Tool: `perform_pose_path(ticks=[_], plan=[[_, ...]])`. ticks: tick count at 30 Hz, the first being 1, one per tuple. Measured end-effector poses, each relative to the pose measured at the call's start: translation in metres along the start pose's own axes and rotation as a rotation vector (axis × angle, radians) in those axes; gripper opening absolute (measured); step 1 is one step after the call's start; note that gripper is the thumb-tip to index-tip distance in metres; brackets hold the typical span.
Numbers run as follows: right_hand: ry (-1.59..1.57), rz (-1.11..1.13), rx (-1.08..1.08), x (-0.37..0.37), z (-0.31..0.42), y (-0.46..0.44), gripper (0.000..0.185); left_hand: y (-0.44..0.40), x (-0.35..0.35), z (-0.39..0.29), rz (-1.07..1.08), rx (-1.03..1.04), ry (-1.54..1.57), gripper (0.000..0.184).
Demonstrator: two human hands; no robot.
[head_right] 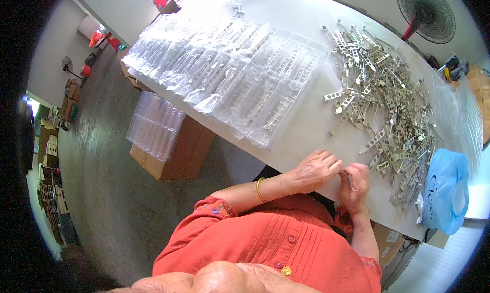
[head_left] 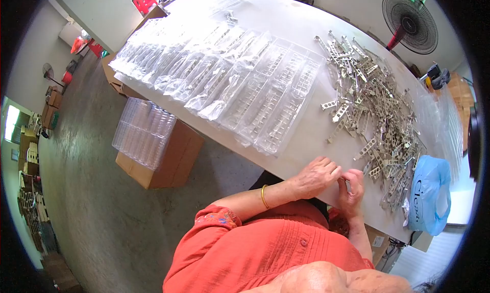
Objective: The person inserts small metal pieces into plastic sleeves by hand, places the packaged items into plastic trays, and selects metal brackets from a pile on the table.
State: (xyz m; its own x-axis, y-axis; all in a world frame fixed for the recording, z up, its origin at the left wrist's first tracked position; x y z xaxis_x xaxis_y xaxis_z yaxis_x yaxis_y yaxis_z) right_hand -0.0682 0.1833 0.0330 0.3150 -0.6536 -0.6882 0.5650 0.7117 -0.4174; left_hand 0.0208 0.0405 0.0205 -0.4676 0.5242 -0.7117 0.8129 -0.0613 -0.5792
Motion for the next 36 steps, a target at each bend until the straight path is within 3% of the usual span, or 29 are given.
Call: perform_pose_path(ticks=[4, 22, 36], plan=[[0.012, -0.008, 0.047, -0.002, -0.006, 0.003, 0.014, -0.001, -0.006, 0.0, -0.105, 0.073, -0.037, 0.012], [0.102, 0.054, 0.042, 0.002, -0.013, 0.004, 0.015, 0.004, 0.01, 0.007, -0.018, 0.053, 0.04, 0.011], [0.161, 0.051, -0.11, 0.0, 0.004, -0.002, 0.015, 0.005, 0.009, 0.007, -0.009, 0.12, -0.034, 0.012]])
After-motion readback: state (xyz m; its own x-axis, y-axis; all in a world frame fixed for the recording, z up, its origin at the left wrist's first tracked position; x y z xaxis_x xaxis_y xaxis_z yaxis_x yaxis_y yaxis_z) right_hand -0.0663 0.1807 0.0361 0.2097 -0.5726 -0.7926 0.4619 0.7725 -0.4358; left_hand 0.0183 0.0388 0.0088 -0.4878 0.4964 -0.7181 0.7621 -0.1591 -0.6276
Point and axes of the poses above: each hand's wrist, its own y-axis away from the middle knuckle, its own x-axis out of the palm, z = x × y, the point moved 3 cm from there along -y, towards the middle knuckle, and after that the axes turned 6 degrees about x, right-handed, at the moved point
